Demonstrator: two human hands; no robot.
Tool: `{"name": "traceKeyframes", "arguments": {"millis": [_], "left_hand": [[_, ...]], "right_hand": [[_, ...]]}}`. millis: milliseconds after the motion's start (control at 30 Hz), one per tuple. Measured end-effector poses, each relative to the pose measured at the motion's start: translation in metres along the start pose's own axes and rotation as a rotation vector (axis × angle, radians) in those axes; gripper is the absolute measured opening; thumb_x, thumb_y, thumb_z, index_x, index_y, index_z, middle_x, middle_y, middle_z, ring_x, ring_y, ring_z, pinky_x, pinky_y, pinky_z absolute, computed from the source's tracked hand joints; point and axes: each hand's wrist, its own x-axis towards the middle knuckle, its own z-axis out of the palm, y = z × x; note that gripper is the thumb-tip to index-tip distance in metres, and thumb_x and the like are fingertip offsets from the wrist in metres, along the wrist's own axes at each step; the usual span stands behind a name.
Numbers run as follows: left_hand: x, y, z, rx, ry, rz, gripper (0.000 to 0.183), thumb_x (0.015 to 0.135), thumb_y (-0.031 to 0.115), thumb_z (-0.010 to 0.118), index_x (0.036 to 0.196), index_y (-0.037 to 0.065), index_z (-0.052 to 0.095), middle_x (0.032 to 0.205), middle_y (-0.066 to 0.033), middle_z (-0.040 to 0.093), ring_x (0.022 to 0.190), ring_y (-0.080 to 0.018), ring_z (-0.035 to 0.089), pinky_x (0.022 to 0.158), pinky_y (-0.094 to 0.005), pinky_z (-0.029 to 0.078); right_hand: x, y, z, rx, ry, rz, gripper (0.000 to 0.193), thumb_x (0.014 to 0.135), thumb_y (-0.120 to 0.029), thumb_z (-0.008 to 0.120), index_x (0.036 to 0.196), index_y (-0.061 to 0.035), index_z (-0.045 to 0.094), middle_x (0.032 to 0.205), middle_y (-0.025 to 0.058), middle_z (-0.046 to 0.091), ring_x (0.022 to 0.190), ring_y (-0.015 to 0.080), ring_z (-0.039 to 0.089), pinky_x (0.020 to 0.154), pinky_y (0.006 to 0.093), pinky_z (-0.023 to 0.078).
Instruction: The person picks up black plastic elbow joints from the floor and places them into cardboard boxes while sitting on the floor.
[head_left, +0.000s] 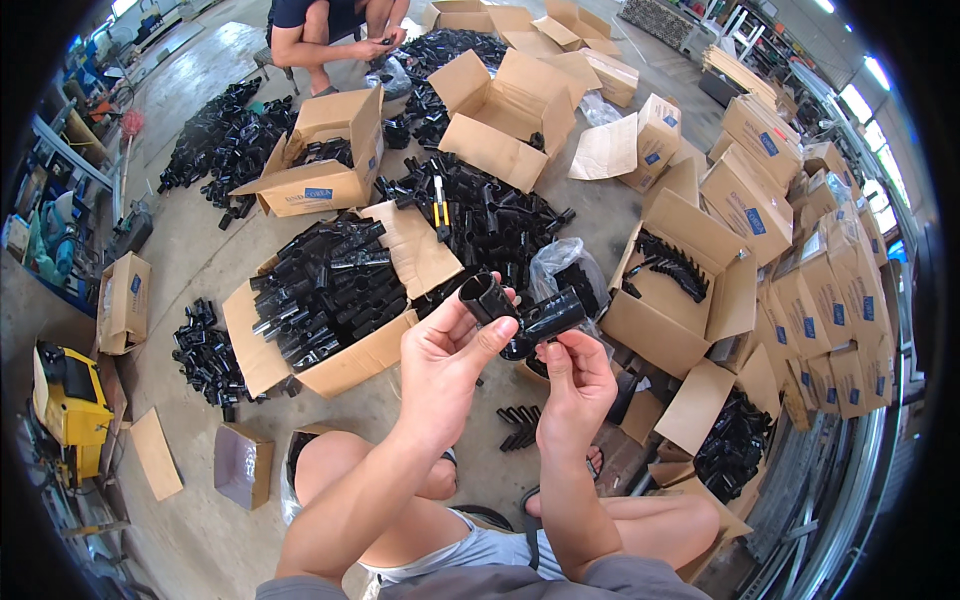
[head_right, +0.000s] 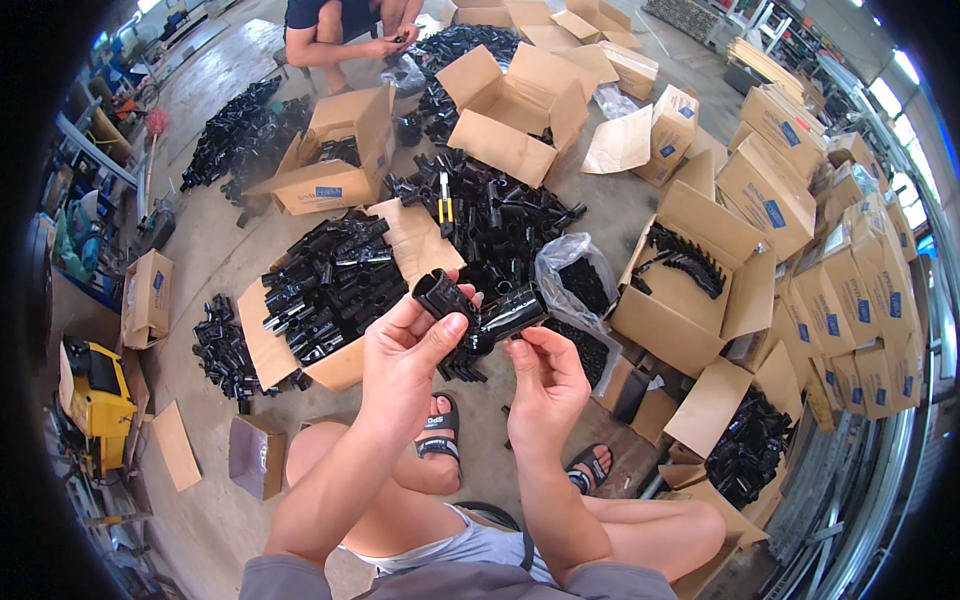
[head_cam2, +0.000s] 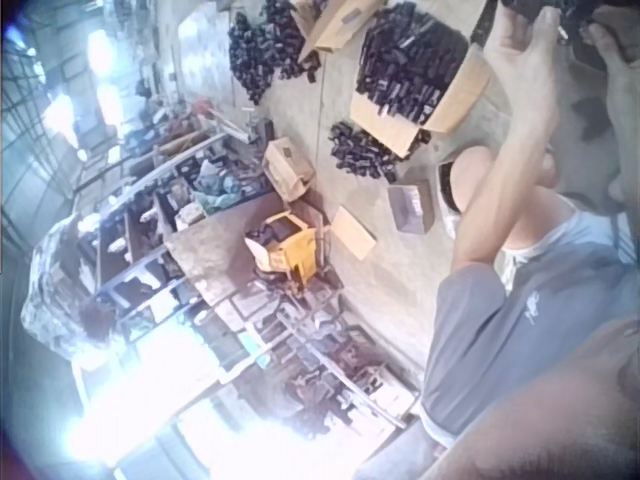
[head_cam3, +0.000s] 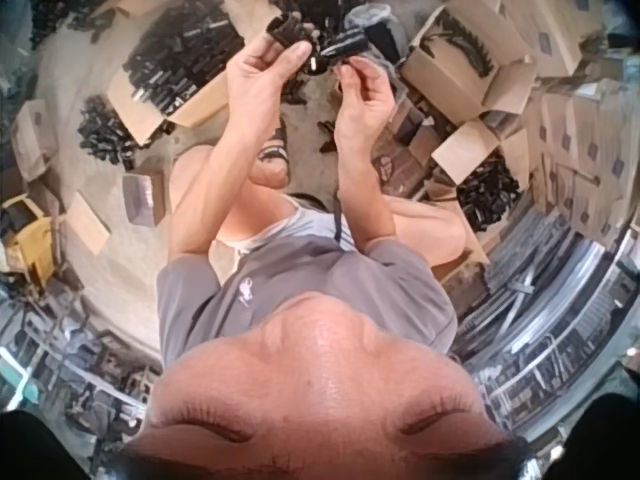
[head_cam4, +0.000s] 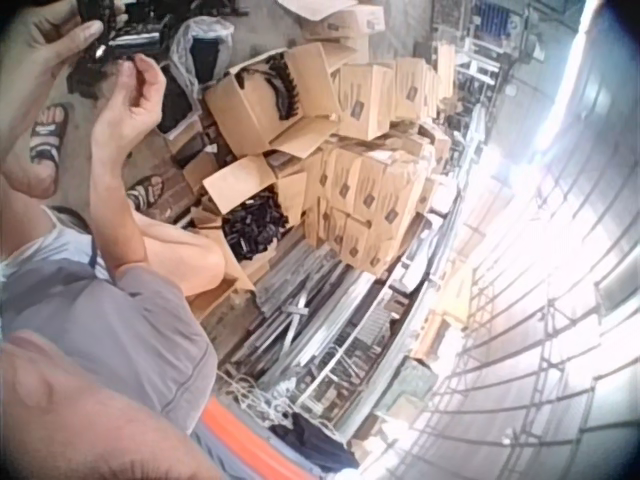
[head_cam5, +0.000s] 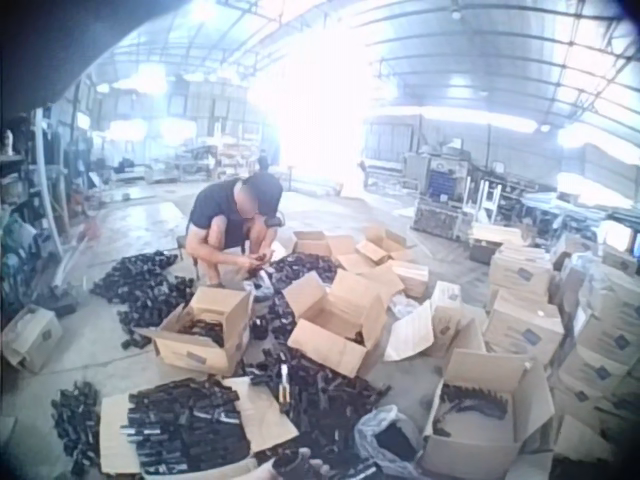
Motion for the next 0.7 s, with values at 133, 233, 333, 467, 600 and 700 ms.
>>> {"name": "traceKeyframes", "arguments": {"millis": [133,233,333,467,600,700], "left_hand": [[-0.003,-0.001,0.005,0.042,-0.021,-0.002,0.047,0.09,0.003,0.074,0.135,-0.002,0.059,0.121,-0.0108,0.07,0.114,-0.0157,0.065,0.101,-0.0322,0.052],[-0.005,0.0,0.006,0.08,-0.05,0.018,0.049,0.09,0.003,0.074,0.136,-0.002,0.058,0.121,-0.0112,0.07,0.114,-0.0155,0.065,0.101,-0.0316,0.051],[-0.006,-0.003,0.006,0.115,-0.079,0.037,0.052,0.089,0.002,0.076,0.137,-0.002,0.057,0.122,-0.0116,0.069,0.113,-0.0154,0.065,0.099,-0.0314,0.052],[-0.008,-0.011,0.006,0.482,-0.137,0.224,0.048,0.083,-0.005,0.076,0.13,0.001,0.064,0.121,-0.0124,0.071,0.117,-0.0189,0.066,0.102,-0.0339,0.05],[-0.012,-0.017,0.001,0.814,-0.274,0.263,0.044,0.075,-0.006,0.077,0.117,0.004,0.07,0.122,-0.0139,0.072,0.126,-0.0242,0.062,0.107,-0.0361,0.047],[-0.017,-0.019,-0.004,0.877,-0.365,0.13,0.055,0.074,-0.003,0.079,0.127,0.004,0.066,0.128,-0.0118,0.069,0.129,-0.0252,0.059,0.109,-0.0402,0.045]], "right_hand": [[0.002,0.002,-0.004,0.13,-0.003,0.107,0.015,0.097,-0.006,0.069,0.11,0.0013,0.066,0.103,0.0073,0.071,0.091,0.0122,0.066,0.086,0.0273,0.054],[0.002,0.003,-0.005,0.36,-0.014,0.249,0.018,0.096,-0.007,0.071,0.112,-0.0006,0.067,0.105,0.0058,0.071,0.094,0.0127,0.066,0.087,0.0281,0.053],[-0.002,0.004,-0.009,0.454,-0.021,0.361,0.02,0.097,-0.013,0.07,0.115,-0.0046,0.068,0.107,0.0036,0.071,0.098,0.013,0.065,0.09,0.0303,0.051],[-0.008,-0.011,-0.008,0.537,-0.034,0.567,0.026,0.103,-0.024,0.06,0.124,-0.0087,0.064,0.114,0.0038,0.07,0.1,0.017,0.067,0.087,0.0343,0.052],[-0.005,0.013,-0.024,0.432,0.006,0.642,0.028,0.103,-0.026,0.06,0.124,-0.007,0.064,0.111,0.0047,0.07,0.096,0.0156,0.068,0.083,0.0334,0.054],[-0.006,0.024,-0.038,0.331,0.019,0.646,0.027,0.102,-0.022,0.063,0.123,-0.0046,0.064,0.11,0.0044,0.07,0.097,0.0132,0.068,0.084,0.031,0.054]]}}
